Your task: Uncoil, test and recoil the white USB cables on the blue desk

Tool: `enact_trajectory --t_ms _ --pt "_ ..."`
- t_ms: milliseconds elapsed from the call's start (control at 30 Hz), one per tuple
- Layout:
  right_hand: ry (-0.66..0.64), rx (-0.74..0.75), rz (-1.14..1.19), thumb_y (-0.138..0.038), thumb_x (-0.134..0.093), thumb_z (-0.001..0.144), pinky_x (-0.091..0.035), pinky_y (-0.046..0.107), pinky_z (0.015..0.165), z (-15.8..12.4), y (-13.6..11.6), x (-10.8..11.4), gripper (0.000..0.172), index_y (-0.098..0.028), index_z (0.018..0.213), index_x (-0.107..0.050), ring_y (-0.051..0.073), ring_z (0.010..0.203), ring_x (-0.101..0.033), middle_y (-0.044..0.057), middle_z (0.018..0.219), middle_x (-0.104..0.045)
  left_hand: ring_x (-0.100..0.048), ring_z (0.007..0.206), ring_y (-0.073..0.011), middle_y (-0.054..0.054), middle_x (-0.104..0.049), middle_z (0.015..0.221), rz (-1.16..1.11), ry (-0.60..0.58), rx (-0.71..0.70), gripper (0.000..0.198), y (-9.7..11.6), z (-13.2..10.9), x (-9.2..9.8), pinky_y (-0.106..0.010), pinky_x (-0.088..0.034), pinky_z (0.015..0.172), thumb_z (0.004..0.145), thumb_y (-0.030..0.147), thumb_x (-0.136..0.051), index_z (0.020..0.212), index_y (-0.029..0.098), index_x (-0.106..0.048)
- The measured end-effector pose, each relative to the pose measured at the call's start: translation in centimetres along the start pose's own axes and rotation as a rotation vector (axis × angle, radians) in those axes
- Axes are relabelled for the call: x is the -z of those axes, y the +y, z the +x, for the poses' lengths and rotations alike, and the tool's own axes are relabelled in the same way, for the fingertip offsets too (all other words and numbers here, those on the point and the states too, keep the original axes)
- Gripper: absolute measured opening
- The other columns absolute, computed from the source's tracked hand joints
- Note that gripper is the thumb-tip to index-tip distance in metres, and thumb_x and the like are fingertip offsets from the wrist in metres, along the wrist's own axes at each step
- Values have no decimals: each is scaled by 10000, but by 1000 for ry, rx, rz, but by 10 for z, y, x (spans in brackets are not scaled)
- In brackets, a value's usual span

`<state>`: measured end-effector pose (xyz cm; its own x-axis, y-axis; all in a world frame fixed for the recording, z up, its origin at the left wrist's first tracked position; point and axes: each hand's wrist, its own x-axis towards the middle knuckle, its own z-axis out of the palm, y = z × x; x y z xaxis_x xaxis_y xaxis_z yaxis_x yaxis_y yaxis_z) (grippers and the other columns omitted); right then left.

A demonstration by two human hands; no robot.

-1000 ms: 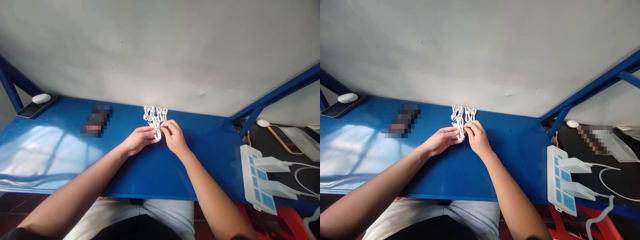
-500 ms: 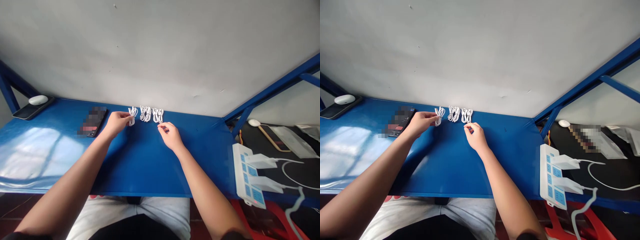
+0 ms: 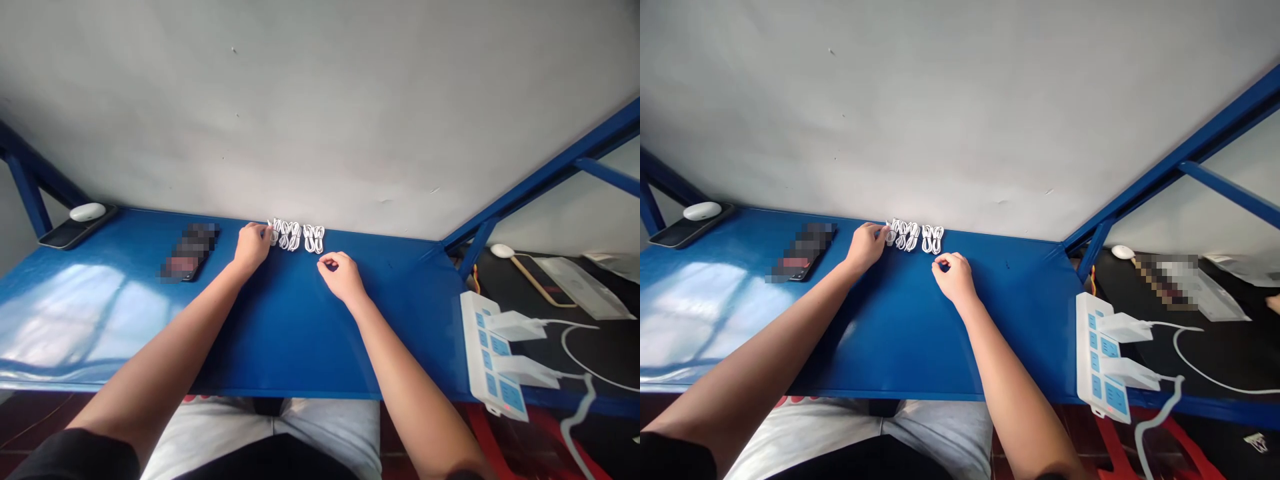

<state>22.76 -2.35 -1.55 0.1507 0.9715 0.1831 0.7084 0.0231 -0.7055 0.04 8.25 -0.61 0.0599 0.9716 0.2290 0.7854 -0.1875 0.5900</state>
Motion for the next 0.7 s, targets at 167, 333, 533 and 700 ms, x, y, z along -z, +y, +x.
enact_trajectory --t_ms 167,333,533,700 --pt "57 -111 -360 -617 -658 822 -315 550 1150 -9 -17 -5 685 -261 1399 -558 355 1359 -434 132 1441 -523 -473 1325 -376 -163 -532 1449 187 -83 -105 586 4 -43 13 -544 -437 1038 995 580 -398 1442 233 -550" --pt "-184 -229 -444 -884 -491 763 -75 637 1225 -18 -19 -3 1061 -241 1588 -308 396 1546 -152 135 1685 -229 -266 1509 -422 -149 -308 1654 338 -221 -301 803 2 -91 24 -661 -220 1178 920 759 -398 1548 260 -434" --pt "-323 -229 -482 -924 -284 808 55 633 1228 -22 -17 -5 1115 -208 1648 -124 383 1583 67 121 1729 8 -165 1549 -458 -125 -252 1689 404 -329 -295 863 -7 -100 25 -691 -165 1190 903 800 -353 1594 283 -367" --pt "-310 -216 -512 -916 -220 826 67 635 1226 -25 -19 -8 1098 -197 1650 -114 386 1582 78 135 1726 9 -159 1552 -456 -131 -241 1691 420 -328 -305 863 -7 -100 25 -690 -150 1193 912 801 -314 1600 282 -353"
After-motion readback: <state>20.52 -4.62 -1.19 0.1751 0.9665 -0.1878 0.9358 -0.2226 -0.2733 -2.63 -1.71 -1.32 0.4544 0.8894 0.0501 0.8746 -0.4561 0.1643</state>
